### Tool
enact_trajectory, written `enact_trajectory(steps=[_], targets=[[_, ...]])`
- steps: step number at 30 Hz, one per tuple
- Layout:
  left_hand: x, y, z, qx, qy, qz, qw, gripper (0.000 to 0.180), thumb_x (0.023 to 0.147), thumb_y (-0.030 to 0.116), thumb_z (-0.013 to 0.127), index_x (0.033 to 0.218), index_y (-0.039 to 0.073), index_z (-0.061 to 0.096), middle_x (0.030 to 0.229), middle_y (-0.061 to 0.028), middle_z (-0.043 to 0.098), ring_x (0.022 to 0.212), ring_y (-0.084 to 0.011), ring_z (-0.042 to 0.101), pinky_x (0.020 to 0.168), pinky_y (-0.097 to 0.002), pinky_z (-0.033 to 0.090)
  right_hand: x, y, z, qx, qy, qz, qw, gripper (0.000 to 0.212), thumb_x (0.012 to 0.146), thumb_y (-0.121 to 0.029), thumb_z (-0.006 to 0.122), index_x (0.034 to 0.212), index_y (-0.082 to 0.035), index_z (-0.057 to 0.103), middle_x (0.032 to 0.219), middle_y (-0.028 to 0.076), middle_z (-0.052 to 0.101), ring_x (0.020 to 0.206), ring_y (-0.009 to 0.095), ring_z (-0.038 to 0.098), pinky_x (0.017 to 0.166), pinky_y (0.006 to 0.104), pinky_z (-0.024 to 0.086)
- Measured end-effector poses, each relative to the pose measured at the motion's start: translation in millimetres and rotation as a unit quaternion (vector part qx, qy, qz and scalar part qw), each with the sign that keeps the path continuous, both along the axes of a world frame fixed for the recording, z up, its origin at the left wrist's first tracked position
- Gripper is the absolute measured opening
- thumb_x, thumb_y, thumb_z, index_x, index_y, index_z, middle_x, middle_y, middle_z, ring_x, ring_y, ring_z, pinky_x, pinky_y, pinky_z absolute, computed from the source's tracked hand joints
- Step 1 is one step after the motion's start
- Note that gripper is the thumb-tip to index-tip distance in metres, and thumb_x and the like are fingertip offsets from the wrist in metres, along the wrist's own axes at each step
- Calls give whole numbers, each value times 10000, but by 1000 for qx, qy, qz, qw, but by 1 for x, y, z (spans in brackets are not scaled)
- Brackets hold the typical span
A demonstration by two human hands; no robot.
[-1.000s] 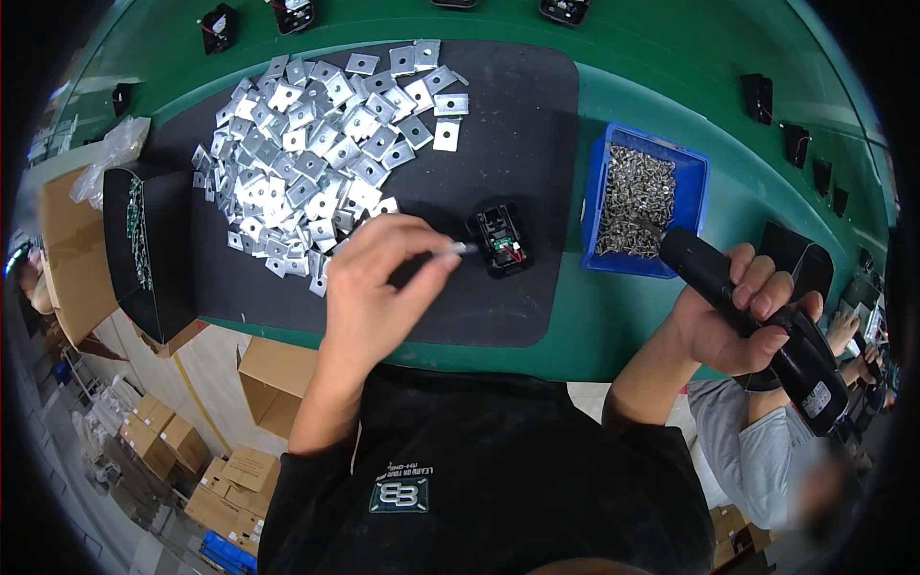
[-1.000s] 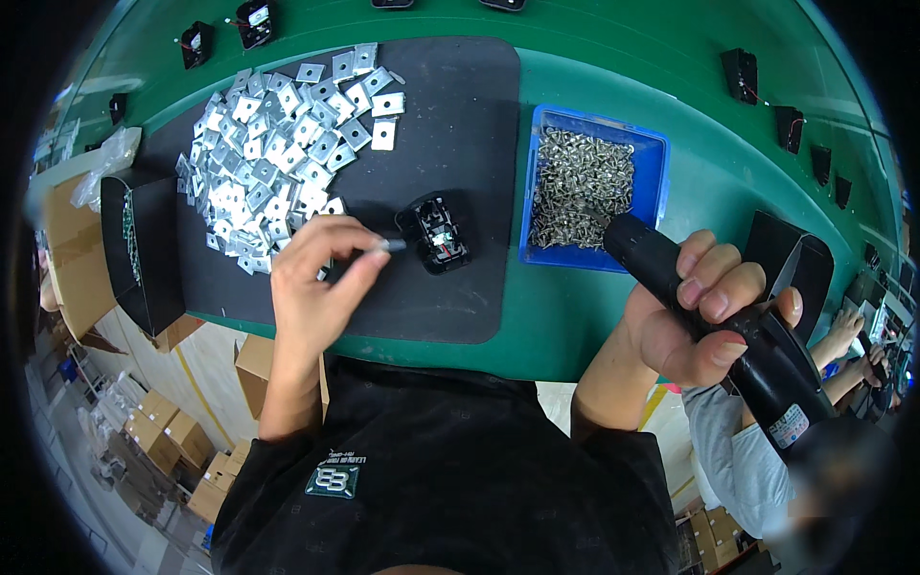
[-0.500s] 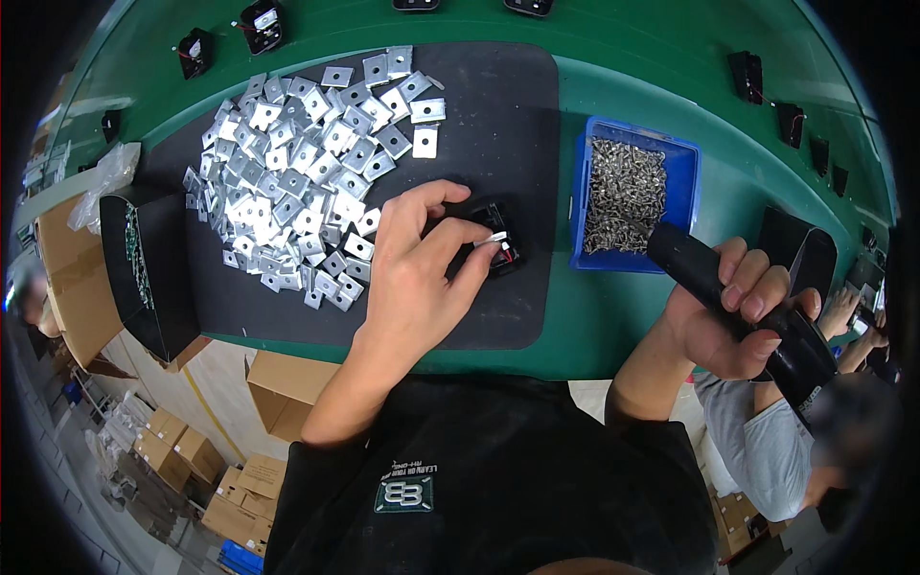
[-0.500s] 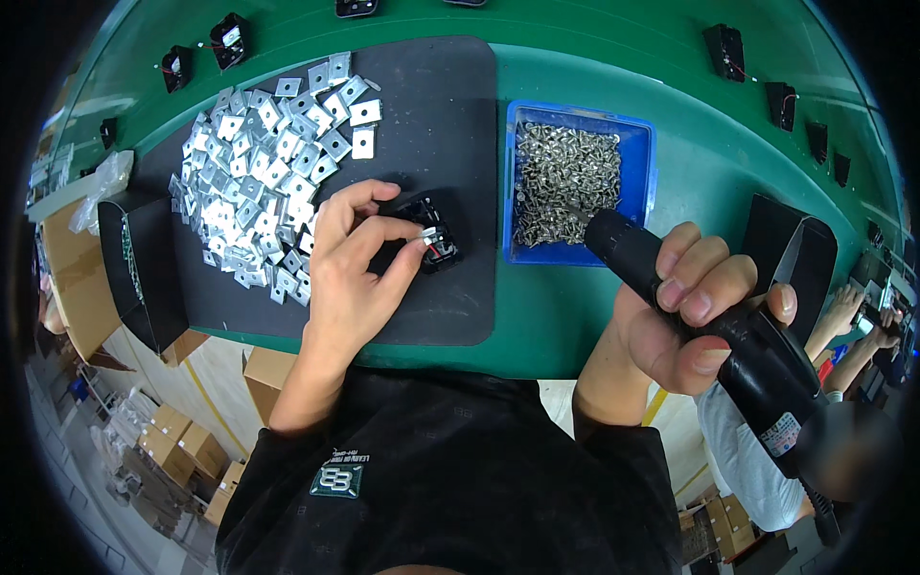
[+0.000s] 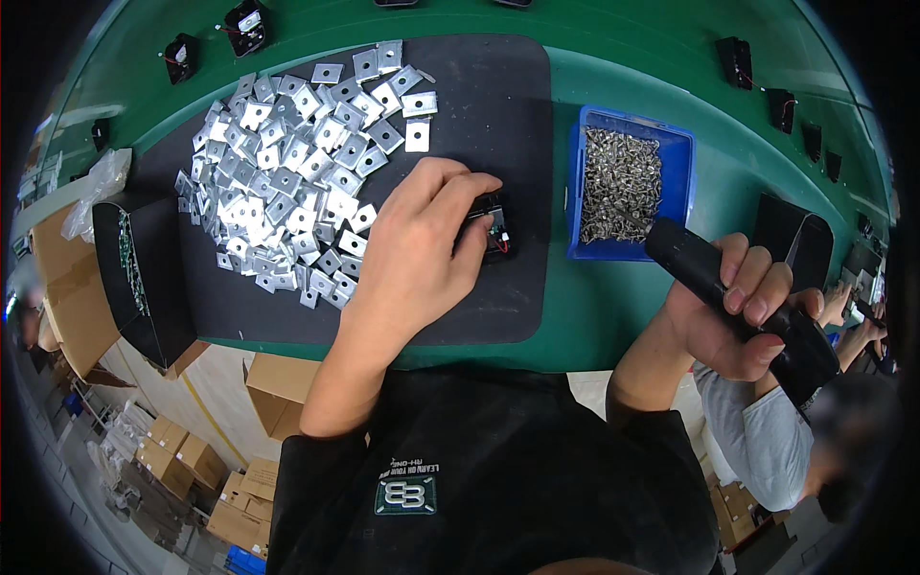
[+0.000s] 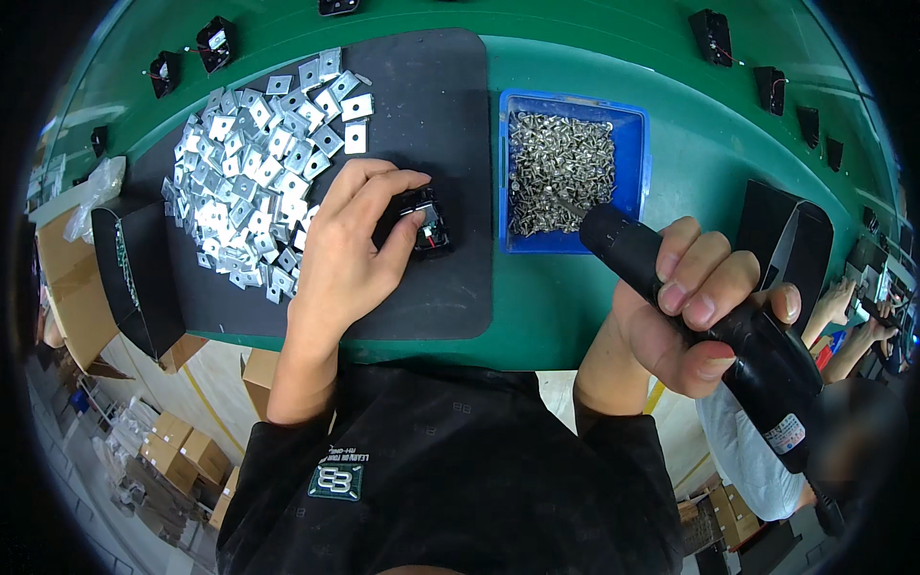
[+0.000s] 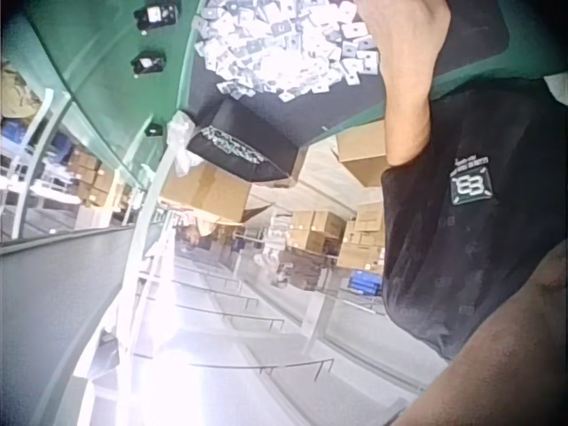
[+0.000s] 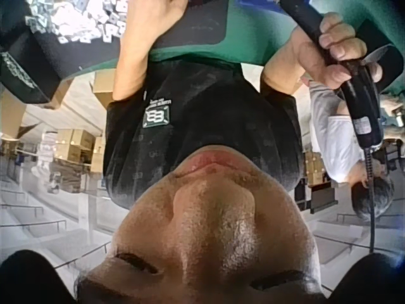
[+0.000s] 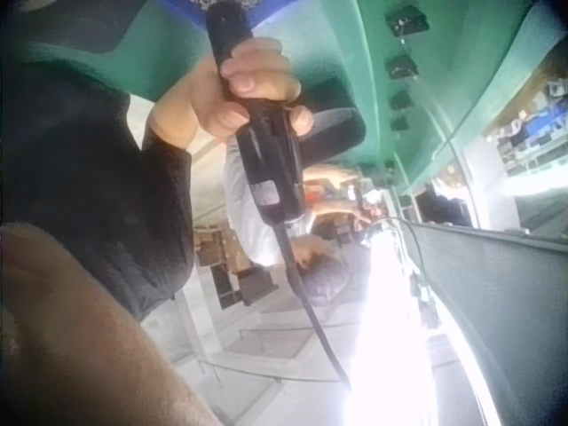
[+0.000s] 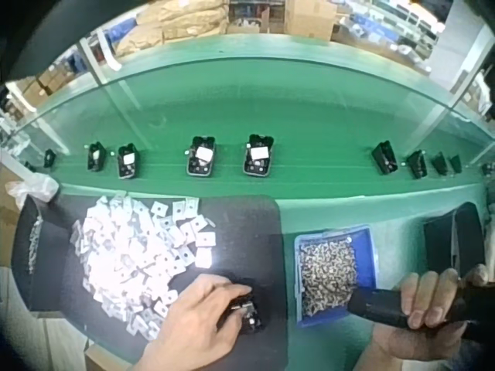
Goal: Assemble electronic components by placing PCB units and securing them with an electric screwdriver.
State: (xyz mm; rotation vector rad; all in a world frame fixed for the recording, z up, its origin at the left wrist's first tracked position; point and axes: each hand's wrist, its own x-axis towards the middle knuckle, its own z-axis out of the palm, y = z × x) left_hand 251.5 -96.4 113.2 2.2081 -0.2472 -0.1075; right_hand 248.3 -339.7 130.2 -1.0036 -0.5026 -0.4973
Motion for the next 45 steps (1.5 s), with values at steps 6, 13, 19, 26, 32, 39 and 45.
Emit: enact_trajectory(steps=[6, 13, 19, 26, 32, 39, 45], targets=[[6, 4, -2, 15, -11, -44, 999, 262, 689, -10, 600, 946, 23, 569, 917, -120, 524, 833, -291, 547, 709, -354, 455, -1, -3, 6, 43, -12, 31, 999, 478, 814, -252, 629, 1233, -148, 424, 805, -2, 529, 662, 106, 480, 657, 259, 346], [8, 7, 19, -24, -68, -88, 994, 433, 662, 3, 596, 1094, 17, 558, 1109, -163, 524, 993, -317, 532, 867, -369, 424, -4, -3, 17, 41, -6, 29, 999, 475, 804, -259, 633, 1225, -160, 438, 802, -20, 531, 662, 91, 487, 657, 246, 352], [12, -40, 18, -6, -173, -134, 976, 353, 592, 100, 735, 931, 76, 637, 949, -20, 587, 872, -200, 540, 761, -311, 384, -9, 1, 30, 64, -18, 21, 998, 449, 790, -268, 646, 1188, -170, 463, 790, -43, 533, 652, 65, 492, 646, 217, 373], [15, -65, 0, -5, -254, -159, 954, 278, 607, 110, 729, 874, 78, 657, 805, 14, 611, 764, -142, 541, 717, -288, 365, -11, 1, 35, 83, -22, -4, 996, 441, 774, -275, 662, 1162, -173, 478, 766, -54, 532, 631, 55, 489, 631, 207, 377], [17, -68, -1, 10, -268, -141, 953, 217, 647, 85, 704, 858, 60, 662, 763, 8, 633, 706, -128, 547, 699, -272, 357, -11, -7, 38, 53, -35, -70, 995, 416, 775, -277, 661, 1136, -188, 475, 749, -51, 535, 623, 59, 495, 625, 209, 382], [19, -68, 7, -6, -237, -147, 960, 188, 631, 111, 736, 801, 78, 661, 716, 9, 631, 687, -132, 558, 687, -271, 363, -13, 1, 47, 69, -7, -84, 994, 365, 702, -255, 706, 1010, -152, 539, 714, -58, 567, 580, 43, 513, 590, 182, 387], [19, -70, 1, -14, -249, -147, 957, 209, 625, 97, 742, 820, 80, 670, 736, 6, 644, 693, -133, 566, 688, -269, 372, -16, 2, 48, 74, 3, -80, 994, 375, 704, -248, 710, 1023, -160, 532, 703, -63, 557, 585, 40, 508, 606, 182, 394]])
